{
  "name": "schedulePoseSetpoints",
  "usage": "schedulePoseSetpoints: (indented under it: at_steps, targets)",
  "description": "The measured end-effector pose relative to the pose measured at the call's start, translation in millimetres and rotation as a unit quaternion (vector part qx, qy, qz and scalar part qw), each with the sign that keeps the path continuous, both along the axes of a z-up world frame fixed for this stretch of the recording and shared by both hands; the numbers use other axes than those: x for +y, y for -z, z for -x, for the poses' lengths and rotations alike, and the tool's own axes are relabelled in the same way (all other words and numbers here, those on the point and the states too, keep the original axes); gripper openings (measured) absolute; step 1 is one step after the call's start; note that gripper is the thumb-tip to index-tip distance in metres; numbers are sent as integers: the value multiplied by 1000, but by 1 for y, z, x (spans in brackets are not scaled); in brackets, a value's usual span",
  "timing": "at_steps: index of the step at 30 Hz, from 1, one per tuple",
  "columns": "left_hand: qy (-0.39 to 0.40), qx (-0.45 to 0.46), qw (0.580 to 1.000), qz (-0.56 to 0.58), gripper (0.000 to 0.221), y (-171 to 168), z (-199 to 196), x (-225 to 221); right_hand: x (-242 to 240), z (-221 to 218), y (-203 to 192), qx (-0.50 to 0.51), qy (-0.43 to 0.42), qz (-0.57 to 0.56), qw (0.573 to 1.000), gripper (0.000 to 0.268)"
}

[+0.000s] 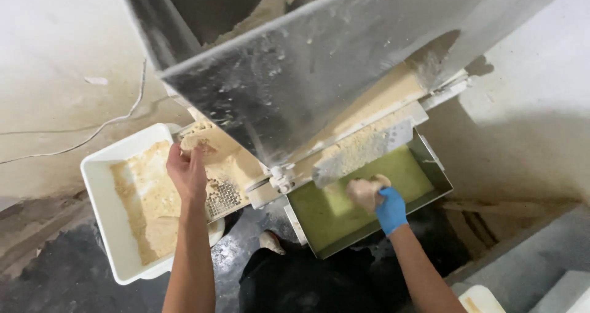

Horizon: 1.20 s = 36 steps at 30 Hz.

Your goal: Breading chicken fillets by dipping them in a liquid batter and then coating them with breadcrumbs in a production environment.

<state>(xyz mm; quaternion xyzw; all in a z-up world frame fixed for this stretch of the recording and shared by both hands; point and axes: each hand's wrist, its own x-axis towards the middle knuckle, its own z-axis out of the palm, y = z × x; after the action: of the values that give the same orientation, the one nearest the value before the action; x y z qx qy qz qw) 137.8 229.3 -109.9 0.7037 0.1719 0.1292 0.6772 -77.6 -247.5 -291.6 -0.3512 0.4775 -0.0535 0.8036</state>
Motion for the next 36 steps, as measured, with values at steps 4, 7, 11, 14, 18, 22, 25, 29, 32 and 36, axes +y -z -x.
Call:
schedulePoseSetpoints:
  at_steps: [4,7,11,14,18,22,25,29,32,36]
  targets:
    - [5,36,999,-9,24,-81,-3,-19,-17,-13,12,-48,-1,-66,997,18]
    - [-25,49,998,41,23,-109,2,-13,11,-17,-71,-67,-77,-34,994,53]
    - [-58,28,971,231,18,-78,2,18,-2,-16,-24,-62,-63,16,996,37]
    - [-65,50,943,324,11,-84,6,14,-17,-21,36,-77,-52,13,996,25]
    - [-49,65,971,224,55,-78,10,2,-26,-28,84,-125,-91,31,988,28]
    - [-54,110,980,158,38,-116,29,-18,-6,-29,19,3,-117,100,988,37]
    - [-41,137,983,111,25,-145,45,-20,-1,-34,-2,16,-135,111,985,44]
    - [5,161,982,101,57,-178,73,-22,-7,-37,24,25,-115,106,987,37]
    - [98,176,979,16,48,-211,97,-46,-16,-32,44,-8,-103,144,984,24]
    - [185,319,902,-225,46,-224,126,-97,-37,-24,69,-34,-29,59,997,40]
